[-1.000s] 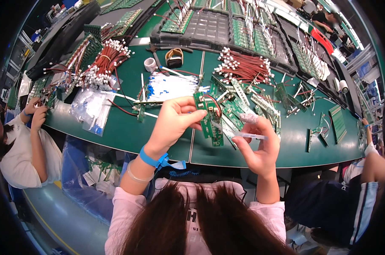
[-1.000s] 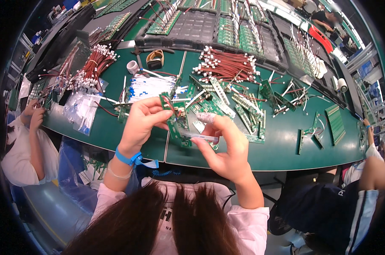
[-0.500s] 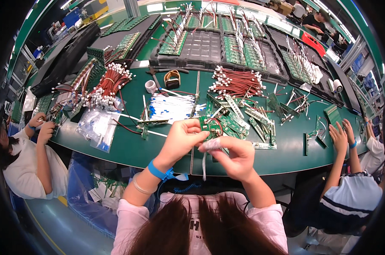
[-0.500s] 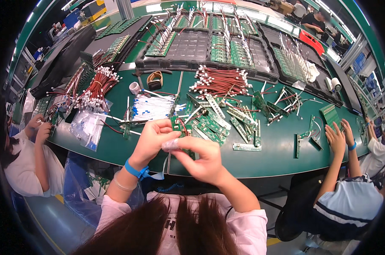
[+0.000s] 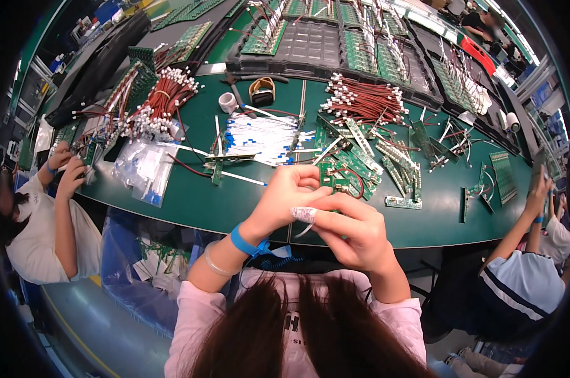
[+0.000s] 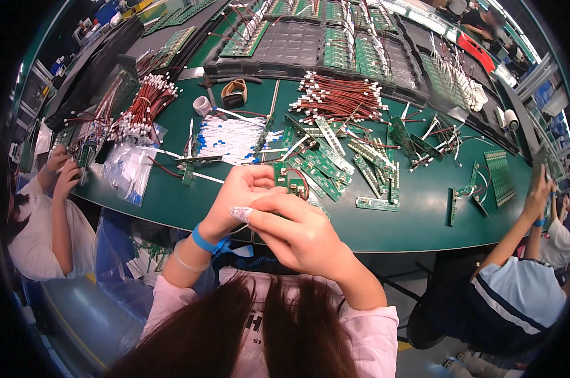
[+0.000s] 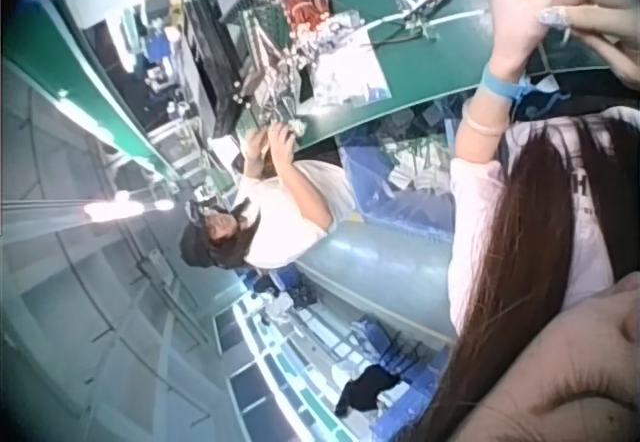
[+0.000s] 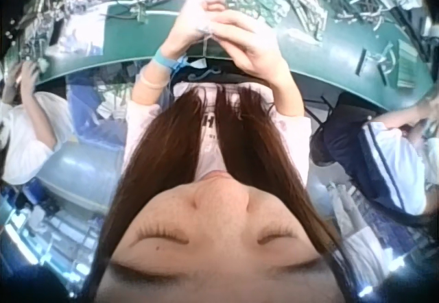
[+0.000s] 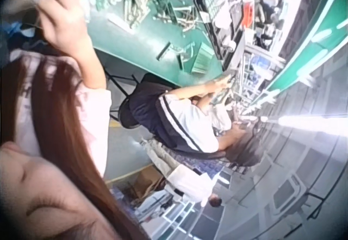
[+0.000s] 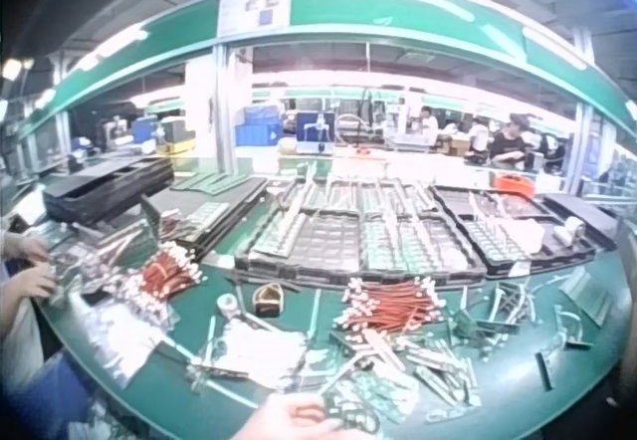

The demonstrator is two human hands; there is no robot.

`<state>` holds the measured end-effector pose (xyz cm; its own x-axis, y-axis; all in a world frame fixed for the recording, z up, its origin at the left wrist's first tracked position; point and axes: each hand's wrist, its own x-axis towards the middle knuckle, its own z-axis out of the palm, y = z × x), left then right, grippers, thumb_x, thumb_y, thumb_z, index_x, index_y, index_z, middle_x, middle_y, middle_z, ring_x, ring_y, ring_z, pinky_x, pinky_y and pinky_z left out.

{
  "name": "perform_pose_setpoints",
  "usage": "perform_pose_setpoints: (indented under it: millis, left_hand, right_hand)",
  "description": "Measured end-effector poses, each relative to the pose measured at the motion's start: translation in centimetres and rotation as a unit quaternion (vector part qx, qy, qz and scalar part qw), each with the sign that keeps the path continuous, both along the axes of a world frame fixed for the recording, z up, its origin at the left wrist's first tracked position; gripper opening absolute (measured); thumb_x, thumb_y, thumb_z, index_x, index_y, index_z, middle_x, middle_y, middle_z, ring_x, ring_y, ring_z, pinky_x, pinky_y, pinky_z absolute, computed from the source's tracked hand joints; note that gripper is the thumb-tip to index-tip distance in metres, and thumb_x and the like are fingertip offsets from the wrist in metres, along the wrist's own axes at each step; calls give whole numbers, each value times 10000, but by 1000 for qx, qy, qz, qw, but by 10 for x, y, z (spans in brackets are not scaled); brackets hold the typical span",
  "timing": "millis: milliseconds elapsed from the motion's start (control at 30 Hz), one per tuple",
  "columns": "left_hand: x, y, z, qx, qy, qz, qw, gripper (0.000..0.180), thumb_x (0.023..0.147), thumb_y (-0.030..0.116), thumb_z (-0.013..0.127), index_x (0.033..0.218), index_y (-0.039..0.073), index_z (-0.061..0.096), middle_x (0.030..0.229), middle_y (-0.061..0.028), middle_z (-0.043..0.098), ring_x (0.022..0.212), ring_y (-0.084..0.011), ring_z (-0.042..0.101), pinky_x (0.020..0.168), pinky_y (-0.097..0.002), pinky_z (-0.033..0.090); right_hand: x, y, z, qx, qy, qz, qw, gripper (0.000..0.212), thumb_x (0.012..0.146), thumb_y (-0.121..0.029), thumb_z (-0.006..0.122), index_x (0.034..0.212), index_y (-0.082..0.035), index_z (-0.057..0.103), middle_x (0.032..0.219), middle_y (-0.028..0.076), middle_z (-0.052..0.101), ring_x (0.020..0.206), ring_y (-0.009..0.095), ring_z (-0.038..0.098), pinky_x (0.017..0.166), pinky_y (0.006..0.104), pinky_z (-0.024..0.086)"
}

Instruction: The person assembles small electronic circuit boards by hand, plugging wire harness connectors into the boards.

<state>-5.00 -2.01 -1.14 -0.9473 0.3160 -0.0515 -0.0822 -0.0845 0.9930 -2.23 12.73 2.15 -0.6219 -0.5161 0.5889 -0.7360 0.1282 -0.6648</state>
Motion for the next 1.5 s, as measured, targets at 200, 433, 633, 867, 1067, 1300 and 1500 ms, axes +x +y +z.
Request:
perform_pose_setpoints:
  millis: [200, 433, 633, 867, 1067, 1300, 1500]
  left_hand:
    - [6, -5, 3, -1, 31, -19, 999, 199, 745, 77, 612, 648, 10, 451, 635, 9, 510, 570, -3, 411, 453, -164, 333]
    - [27, 1, 10, 90, 43, 135, 986, 186, 750, -42, 577, 934, -60, 593, 861, -70, 594, 768, -108, 573, 656, -219, 494]
    - [39, 9, 14, 128, 67, 144, 979, 209, 770, -59, 545, 975, -58, 582, 946, -99, 605, 796, -118, 574, 677, -221, 494]
    - [42, 15, 15, 168, 79, 176, 967, 162, 778, -72, 522, 936, -84, 556, 917, -120, 607, 788, -135, 588, 674, -238, 505]
    - [45, 22, 13, 116, 111, 218, 963, 160, 777, -63, 531, 932, -100, 540, 850, -117, 616, 746, -142, 596, 656, -247, 502]
    - [45, 26, 10, 135, 133, 236, 953, 182, 782, -78, 507, 961, -111, 519, 828, -133, 613, 737, -146, 596, 656, -253, 503]
    - [47, 28, 8, 129, 177, 240, 946, 190, 782, -85, 498, 969, -110, 523, 825, -130, 615, 752, -145, 594, 668, -255, 501]
  right_hand:
    - [13, -12, -3, -218, -281, 24, 935, 163, 729, 94, 545, 886, 49, 552, 776, 108, 597, 667, 165, 582, 597, 254, 474]
    - [14, 1, -18, -161, -257, -103, 947, 54, 729, 12, 577, 768, 17, 539, 703, 38, 583, 621, 70, 531, 539, 188, 386]
    - [16, -13, -22, -266, -255, -191, 910, 135, 692, 20, 616, 823, 23, 587, 631, -13, 528, 491, 3, 386, 429, 147, 262]
    - [8, -12, -26, -172, -113, -255, 945, 133, 671, 24, 613, 801, 7, 594, 590, 15, 520, 473, 59, 414, 431, 189, 320]
    - [6, -12, -27, -175, -90, -258, 946, 144, 647, 27, 629, 783, 6, 588, 627, 42, 535, 504, 94, 448, 459, 209, 362]
    - [8, -14, -27, -170, -117, -276, 939, 134, 649, 24, 629, 774, 7, 586, 628, 36, 540, 501, 87, 448, 454, 204, 359]
    - [6, -18, -23, -166, -116, -298, 933, 101, 620, 8, 613, 701, -23, 561, 547, 3, 503, 454, 61, 423, 419, 195, 340]
